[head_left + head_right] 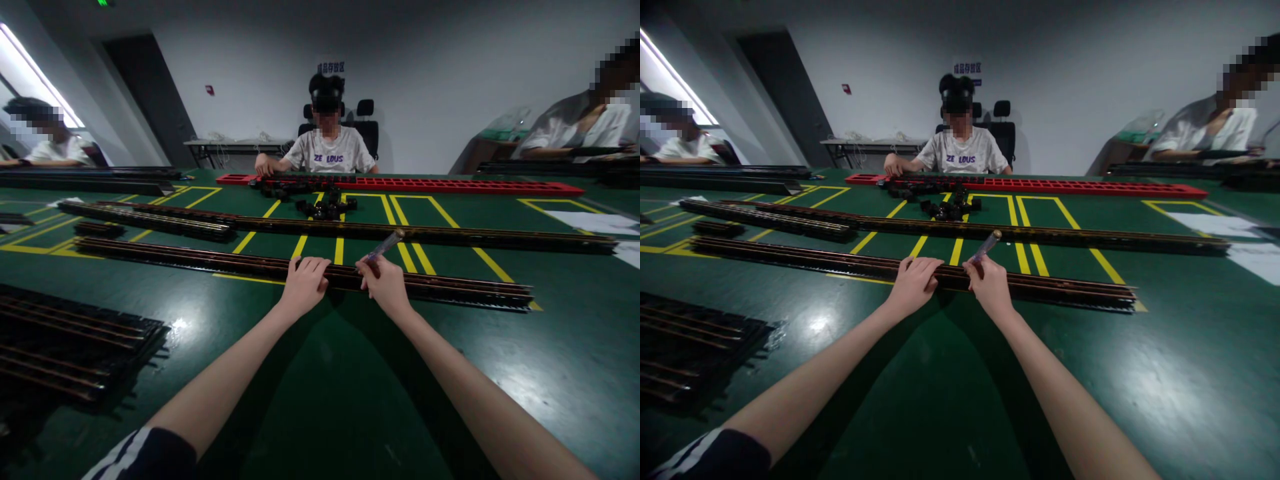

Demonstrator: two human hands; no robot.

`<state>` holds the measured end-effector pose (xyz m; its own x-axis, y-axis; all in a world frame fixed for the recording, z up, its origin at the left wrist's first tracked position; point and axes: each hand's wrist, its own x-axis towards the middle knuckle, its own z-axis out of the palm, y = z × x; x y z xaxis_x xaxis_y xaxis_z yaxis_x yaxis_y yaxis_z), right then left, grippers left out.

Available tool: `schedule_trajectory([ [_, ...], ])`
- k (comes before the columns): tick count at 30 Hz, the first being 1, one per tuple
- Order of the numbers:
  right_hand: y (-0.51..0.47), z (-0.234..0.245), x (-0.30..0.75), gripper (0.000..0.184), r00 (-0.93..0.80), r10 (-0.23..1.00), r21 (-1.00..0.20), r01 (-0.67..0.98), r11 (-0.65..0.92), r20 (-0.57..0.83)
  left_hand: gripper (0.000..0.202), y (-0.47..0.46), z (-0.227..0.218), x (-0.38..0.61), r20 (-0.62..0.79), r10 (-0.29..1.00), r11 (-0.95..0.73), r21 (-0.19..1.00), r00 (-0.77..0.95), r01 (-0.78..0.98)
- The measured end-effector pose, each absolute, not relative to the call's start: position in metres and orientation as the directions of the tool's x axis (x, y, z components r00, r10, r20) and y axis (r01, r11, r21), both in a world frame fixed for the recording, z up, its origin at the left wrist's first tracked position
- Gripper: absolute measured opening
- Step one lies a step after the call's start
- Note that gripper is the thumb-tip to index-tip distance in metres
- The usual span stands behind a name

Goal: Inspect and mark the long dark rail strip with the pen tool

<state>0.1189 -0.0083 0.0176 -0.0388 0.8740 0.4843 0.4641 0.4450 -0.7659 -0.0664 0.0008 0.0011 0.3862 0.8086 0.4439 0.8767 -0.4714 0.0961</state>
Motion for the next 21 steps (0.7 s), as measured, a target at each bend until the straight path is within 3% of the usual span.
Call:
schedule_trajectory([
  [21,-0.008,0.001,0.114,0.028,0.041,0.850,-0.788,0.400,0.468,0.525,0.035,0.000,0.002,-0.066,0.444,0.801,-0.469,0.046,0.403,0.882],
])
